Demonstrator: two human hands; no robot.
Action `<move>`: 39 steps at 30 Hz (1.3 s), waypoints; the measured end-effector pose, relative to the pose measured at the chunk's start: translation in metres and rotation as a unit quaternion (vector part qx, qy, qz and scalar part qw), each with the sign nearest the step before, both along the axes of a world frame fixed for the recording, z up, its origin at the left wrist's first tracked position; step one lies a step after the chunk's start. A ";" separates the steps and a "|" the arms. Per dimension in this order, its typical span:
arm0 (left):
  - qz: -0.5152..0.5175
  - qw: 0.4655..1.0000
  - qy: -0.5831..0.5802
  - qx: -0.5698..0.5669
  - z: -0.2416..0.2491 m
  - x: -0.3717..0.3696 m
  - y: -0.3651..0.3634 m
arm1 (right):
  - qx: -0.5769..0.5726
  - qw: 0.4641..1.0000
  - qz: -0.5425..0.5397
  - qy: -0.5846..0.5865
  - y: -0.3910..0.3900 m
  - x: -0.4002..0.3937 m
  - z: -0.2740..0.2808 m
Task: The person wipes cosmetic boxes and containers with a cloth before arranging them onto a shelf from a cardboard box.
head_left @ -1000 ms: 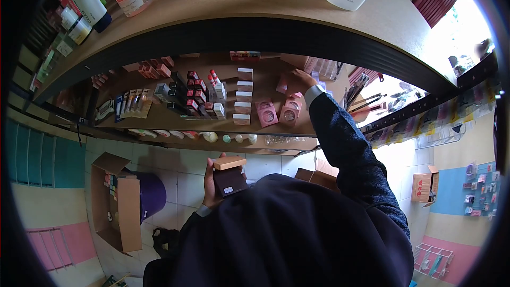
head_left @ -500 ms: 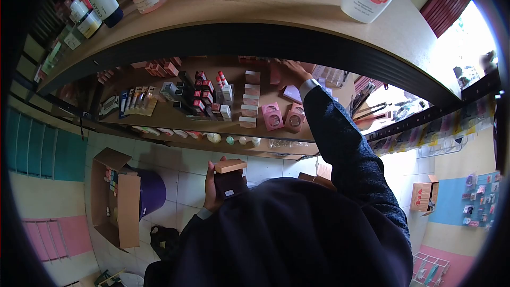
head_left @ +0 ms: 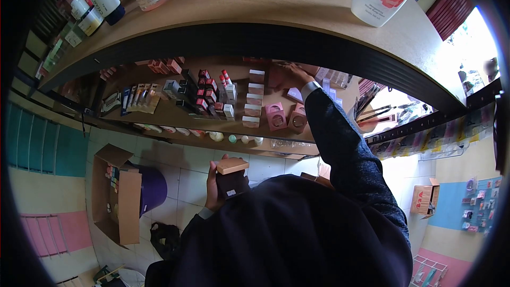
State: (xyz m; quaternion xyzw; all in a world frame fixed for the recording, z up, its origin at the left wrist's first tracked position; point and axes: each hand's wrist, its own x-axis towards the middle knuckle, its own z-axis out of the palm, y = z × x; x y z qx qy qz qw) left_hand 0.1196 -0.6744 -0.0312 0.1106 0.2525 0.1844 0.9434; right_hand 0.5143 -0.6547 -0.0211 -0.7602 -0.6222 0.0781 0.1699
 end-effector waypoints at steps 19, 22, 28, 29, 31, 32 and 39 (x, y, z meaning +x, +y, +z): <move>-0.171 0.970 -0.064 0.159 0.055 0.072 0.006 | 0.068 0.967 0.066 0.236 -0.123 -0.167 0.090; -0.174 0.971 -0.054 0.155 0.043 0.072 0.007 | 0.063 0.966 0.067 0.242 -0.125 -0.166 0.081; -0.188 0.974 -0.053 0.119 0.042 0.067 0.008 | 0.097 0.949 0.086 0.288 -0.126 -0.171 0.077; -0.191 0.974 -0.054 0.109 0.041 0.066 0.009 | 0.098 0.949 0.086 0.288 -0.126 -0.169 0.077; -0.200 0.972 -0.045 0.112 0.037 0.062 0.010 | 0.087 0.947 0.106 0.291 -0.128 -0.165 0.079; -0.208 0.971 -0.036 0.114 0.036 0.061 0.009 | 0.088 0.947 0.105 0.291 -0.128 -0.165 0.080; -0.137 0.965 -0.067 0.212 0.040 0.071 0.001 | 0.065 0.949 0.010 0.309 -0.147 -0.170 0.084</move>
